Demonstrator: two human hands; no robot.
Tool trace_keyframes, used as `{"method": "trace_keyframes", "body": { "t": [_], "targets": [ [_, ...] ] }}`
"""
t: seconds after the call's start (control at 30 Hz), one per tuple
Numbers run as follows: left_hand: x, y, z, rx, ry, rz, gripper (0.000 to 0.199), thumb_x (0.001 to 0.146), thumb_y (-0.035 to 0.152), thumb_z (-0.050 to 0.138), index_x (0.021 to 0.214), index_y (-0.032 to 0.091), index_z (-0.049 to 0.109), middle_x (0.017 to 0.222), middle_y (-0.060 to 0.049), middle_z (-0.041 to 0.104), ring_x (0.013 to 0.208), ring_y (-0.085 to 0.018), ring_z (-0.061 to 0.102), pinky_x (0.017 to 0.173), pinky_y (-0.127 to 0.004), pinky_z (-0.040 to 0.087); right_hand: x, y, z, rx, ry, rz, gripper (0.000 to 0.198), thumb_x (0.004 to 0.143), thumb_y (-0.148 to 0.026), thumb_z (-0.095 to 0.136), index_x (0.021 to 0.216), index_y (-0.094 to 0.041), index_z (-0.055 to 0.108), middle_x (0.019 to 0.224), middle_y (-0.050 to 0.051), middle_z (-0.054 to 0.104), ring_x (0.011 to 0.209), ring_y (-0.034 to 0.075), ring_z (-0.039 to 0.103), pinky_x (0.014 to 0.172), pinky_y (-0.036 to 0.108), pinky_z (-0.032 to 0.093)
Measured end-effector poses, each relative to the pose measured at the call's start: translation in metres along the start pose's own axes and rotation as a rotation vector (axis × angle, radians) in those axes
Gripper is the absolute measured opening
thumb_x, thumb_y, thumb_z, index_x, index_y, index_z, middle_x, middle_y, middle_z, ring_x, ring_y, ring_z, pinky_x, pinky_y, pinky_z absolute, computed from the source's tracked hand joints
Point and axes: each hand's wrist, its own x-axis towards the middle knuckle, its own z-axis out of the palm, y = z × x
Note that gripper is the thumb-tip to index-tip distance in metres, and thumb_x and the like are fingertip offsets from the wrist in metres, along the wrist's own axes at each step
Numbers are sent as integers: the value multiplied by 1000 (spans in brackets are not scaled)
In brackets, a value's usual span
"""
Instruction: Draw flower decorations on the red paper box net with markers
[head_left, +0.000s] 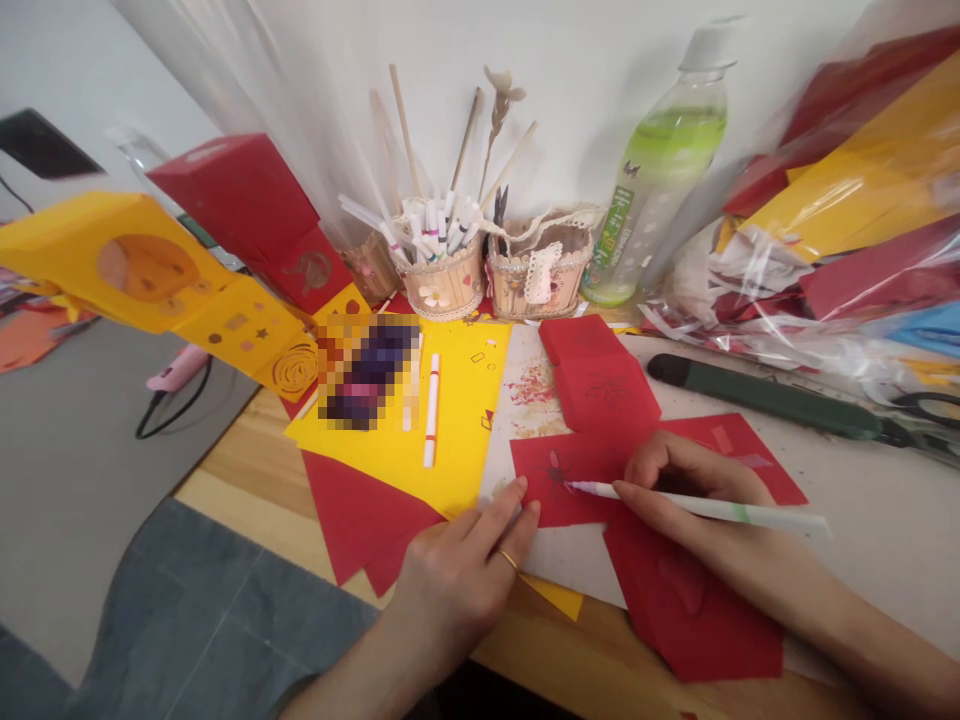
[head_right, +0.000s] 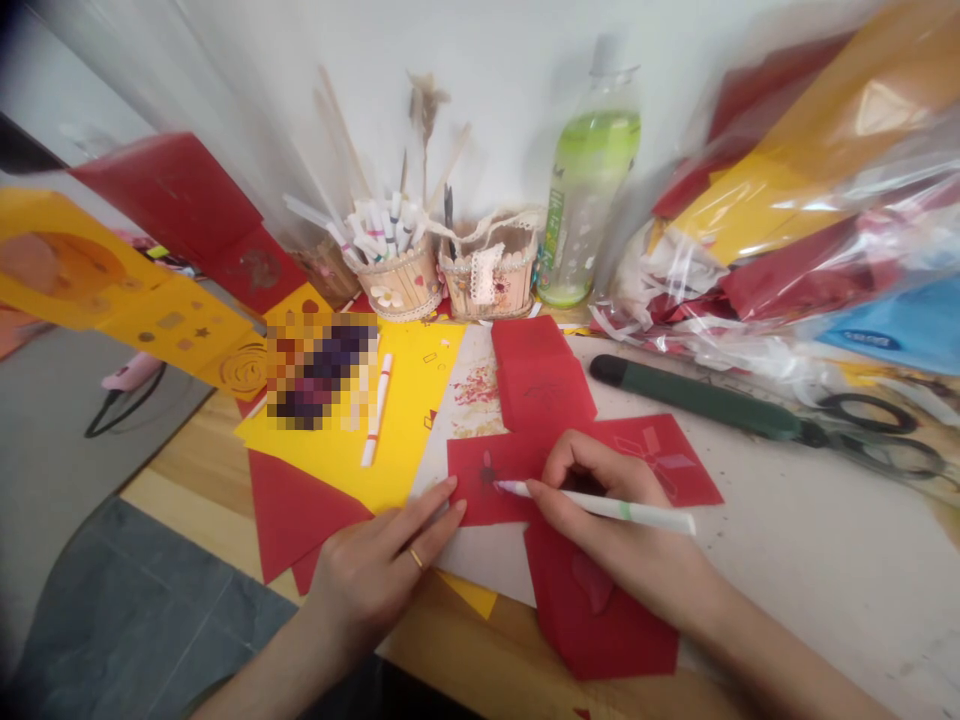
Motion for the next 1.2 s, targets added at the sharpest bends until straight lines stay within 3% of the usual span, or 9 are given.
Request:
{"method": "trace_keyframes", "body": {
  "t": [0.67,1.2],
  "targets": [
    [-1,0,0,7,-5,1,32,91,7,35,99,12,65,106,-10,67,69,-13,65,48,-19,50,1,-4,0,-11,14,8,22,80,-35,56,64,-21,46,61,-2,54,54,13,48,46,23,38],
    [0,0,-1,-3,1,-7,32,91,7,34,98,12,65,105,-10,67,70,-12,65,56,-19,53,0,-3,-1,2,0,15,23,81,-35,55,64,-21,45,61,-2,53,54,13,48,46,23,38]
  ]
}}
